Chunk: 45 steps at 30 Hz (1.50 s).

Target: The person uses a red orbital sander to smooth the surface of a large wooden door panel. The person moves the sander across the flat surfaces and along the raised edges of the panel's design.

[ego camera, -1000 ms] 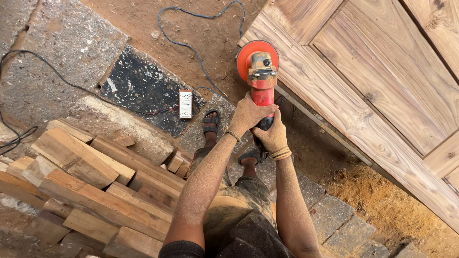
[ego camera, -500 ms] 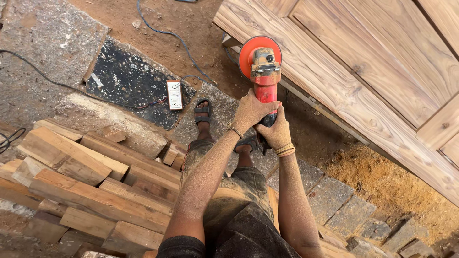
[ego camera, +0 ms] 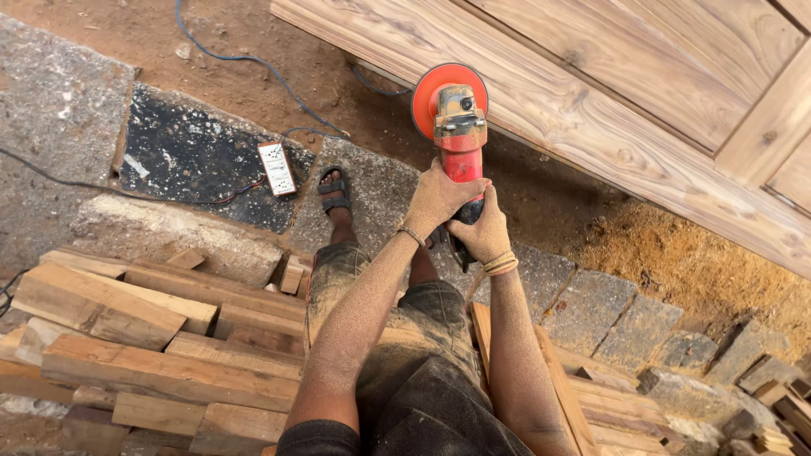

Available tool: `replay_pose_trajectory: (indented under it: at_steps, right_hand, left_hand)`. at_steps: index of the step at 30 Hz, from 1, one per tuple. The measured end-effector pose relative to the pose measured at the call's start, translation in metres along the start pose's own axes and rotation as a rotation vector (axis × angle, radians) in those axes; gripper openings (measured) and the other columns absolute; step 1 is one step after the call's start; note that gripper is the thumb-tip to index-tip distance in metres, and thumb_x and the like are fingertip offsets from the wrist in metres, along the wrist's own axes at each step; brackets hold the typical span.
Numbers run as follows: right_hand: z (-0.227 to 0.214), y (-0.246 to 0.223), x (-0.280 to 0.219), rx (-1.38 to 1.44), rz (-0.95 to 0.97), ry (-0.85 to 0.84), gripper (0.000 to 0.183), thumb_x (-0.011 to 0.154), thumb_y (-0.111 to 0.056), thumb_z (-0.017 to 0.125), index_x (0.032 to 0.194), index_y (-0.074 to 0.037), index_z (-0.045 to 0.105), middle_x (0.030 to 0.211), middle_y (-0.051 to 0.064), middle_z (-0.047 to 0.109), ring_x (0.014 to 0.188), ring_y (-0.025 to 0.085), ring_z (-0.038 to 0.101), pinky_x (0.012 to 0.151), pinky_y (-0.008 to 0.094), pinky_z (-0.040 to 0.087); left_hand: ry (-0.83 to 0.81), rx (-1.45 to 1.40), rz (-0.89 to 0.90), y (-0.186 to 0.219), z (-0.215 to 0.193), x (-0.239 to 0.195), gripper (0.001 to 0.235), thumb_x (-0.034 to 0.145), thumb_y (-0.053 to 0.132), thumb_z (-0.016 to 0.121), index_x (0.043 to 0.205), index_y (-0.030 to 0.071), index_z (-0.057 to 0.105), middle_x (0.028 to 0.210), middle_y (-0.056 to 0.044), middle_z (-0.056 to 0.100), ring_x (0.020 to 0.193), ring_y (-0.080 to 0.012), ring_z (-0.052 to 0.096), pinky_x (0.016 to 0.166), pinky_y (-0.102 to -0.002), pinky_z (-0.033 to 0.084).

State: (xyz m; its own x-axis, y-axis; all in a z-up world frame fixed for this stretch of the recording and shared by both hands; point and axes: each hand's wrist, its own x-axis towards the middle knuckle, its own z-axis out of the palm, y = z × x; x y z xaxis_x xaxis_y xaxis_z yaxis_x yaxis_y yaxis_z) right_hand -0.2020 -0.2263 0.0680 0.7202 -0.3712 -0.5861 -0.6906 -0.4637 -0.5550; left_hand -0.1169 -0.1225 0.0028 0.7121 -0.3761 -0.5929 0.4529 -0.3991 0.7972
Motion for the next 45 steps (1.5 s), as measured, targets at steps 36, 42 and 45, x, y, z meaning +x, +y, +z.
replay_pose_trajectory:
  at_steps: [36,42,45]
  right_hand:
    - [-0.181,0.316,-0.106,0.446,0.112,0.283,0.07,0.072,-0.015,0.082,0.131,-0.002,0.047,0.104,0.01,0.07,0.09,0.018,0.068,0.08,0.034,0.057]
    - [-0.209,0.385,-0.103,0.667,0.051,0.439,0.059,0.08,-0.005,0.075,0.133,-0.003,0.05,0.116,0.006,0.065,0.1,0.014,0.064,0.086,0.031,0.055]
    - [-0.216,0.395,-0.101,0.794,0.039,0.459,0.06,0.083,-0.004,0.074,0.137,-0.005,0.048,0.12,0.005,0.064,0.104,0.014,0.064,0.088,0.03,0.055]
  left_hand:
    - [-0.297,0.304,0.056,0.005,0.392,-0.061,0.104,0.059,0.072,0.081,0.117,-0.011,0.057,0.101,-0.027,0.072,0.093,-0.0403,0.076,0.08,-0.043,0.062]
    - [-0.389,0.379,0.111,0.019,0.487,-0.045,0.102,0.051,0.068,0.084,0.112,-0.01,0.062,0.099,-0.028,0.074,0.094,-0.0404,0.076,0.082,-0.044,0.062]
    - [-0.384,0.371,0.127,0.022,0.509,-0.038,0.101,0.049,0.065,0.085,0.112,-0.01,0.062,0.102,-0.028,0.073,0.096,-0.0401,0.075,0.085,-0.044,0.061]
